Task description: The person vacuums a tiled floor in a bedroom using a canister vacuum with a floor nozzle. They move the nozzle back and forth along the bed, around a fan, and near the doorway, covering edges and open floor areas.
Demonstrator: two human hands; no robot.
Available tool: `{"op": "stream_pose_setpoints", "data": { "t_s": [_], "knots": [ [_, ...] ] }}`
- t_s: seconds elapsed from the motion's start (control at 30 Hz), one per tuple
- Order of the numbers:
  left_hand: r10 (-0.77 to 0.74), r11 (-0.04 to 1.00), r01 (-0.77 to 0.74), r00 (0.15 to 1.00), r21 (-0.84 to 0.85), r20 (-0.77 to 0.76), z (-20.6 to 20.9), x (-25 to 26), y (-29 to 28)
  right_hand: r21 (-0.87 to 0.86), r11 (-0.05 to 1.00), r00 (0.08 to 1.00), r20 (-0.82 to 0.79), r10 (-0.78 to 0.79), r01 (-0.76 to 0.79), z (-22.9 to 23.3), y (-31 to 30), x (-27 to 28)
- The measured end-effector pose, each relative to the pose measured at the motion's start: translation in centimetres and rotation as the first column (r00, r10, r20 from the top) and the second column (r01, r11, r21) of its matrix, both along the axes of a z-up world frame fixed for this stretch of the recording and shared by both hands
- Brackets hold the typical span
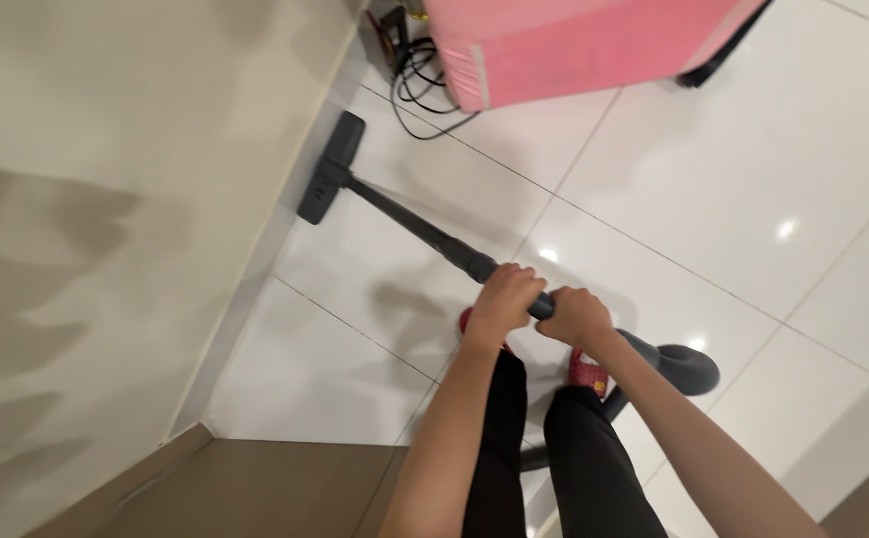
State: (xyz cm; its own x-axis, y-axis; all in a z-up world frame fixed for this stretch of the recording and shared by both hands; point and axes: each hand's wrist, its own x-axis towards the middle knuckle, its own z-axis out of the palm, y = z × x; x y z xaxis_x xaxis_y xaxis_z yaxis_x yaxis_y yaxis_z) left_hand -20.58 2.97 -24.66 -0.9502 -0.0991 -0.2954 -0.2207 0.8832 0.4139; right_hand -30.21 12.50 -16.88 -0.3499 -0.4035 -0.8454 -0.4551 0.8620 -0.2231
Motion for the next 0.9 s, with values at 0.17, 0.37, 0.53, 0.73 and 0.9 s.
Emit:
{"op": "stream_pose_setpoints", "data": {
  "t_s": [0.17, 0.37, 0.53, 0.73, 0.9],
  "knots": [
    [0.013, 1.000, -0.013, 1.000, -0.014, 0.009, -0.8, 0.1, 1.9, -0.083, 0.996, 0.998, 0.055, 0.027, -0.023, -2.1, 3.2, -0.6],
    [-0.009, 0.999, 0.008, 0.999, 0.045, 0.038, 2.3, -1.9, 6.4, -0.118, 0.992, 0.999, 0.017, 0.040, -0.037, -3.3, 9.2, -1.9],
    [-0.089, 0.986, 0.078, 0.994, 0.145, 0.070, 8.4, -2.3, 7.4, -0.071, 0.997, 0.999, 0.019, 0.036, -0.035, 1.2, 11.0, -1.0],
    [-0.245, 0.952, 0.239, 0.969, 0.193, 0.009, 8.1, 0.5, 4.9, 0.013, 1.000, 1.000, -0.009, -0.025, 0.025, 0.6, 9.2, 3.0],
    [-0.257, 0.946, 0.247, 0.966, 0.208, 0.021, 7.5, 4.4, 1.1, 0.010, 0.994, 0.993, 0.052, -0.106, 0.106, 0.2, 5.0, 6.9]
  ]
}}
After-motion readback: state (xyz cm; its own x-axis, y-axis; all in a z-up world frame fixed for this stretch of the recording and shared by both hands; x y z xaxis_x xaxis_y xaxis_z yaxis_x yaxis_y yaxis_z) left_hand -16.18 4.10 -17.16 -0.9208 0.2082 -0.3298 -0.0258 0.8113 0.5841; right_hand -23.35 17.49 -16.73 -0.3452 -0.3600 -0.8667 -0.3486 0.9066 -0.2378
